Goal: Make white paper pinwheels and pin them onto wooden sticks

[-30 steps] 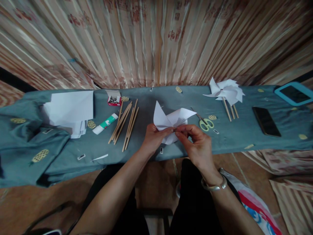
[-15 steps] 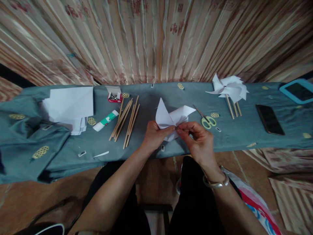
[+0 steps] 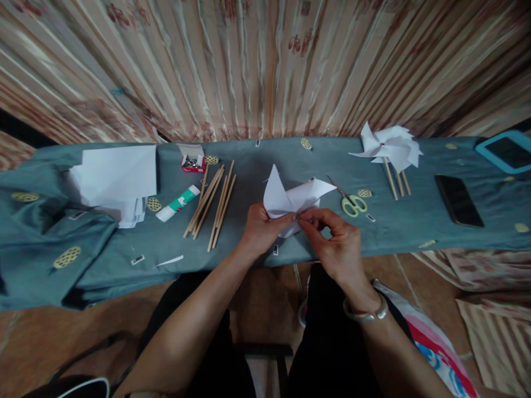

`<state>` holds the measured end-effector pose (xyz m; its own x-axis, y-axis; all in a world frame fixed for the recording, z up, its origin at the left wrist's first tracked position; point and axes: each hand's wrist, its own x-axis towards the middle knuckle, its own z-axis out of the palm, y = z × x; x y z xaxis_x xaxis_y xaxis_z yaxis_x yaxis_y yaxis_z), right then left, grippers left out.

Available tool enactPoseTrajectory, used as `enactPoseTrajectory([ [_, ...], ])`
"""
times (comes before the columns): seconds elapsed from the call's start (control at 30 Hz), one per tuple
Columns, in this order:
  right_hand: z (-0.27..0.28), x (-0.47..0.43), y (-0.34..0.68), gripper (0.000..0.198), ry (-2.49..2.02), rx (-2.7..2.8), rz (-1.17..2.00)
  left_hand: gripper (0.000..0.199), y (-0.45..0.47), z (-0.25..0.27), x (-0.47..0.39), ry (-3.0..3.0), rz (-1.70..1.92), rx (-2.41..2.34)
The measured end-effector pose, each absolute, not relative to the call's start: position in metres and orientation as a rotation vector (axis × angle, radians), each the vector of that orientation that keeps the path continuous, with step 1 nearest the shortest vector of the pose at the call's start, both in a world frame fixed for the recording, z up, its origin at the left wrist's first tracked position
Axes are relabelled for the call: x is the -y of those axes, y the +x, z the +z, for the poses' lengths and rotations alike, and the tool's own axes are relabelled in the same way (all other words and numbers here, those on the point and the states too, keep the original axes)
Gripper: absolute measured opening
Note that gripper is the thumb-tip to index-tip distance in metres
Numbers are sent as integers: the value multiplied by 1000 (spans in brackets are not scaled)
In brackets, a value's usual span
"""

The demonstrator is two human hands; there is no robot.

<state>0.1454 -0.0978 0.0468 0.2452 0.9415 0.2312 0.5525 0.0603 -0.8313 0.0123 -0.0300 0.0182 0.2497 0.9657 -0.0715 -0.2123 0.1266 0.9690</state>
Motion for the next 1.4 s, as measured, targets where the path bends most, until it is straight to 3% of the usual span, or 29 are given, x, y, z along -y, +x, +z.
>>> enactPoseTrajectory([
  [1.4, 49, 99, 151, 8, -1625, 1499, 690, 9, 7, 20, 33, 1148, 1025, -950],
])
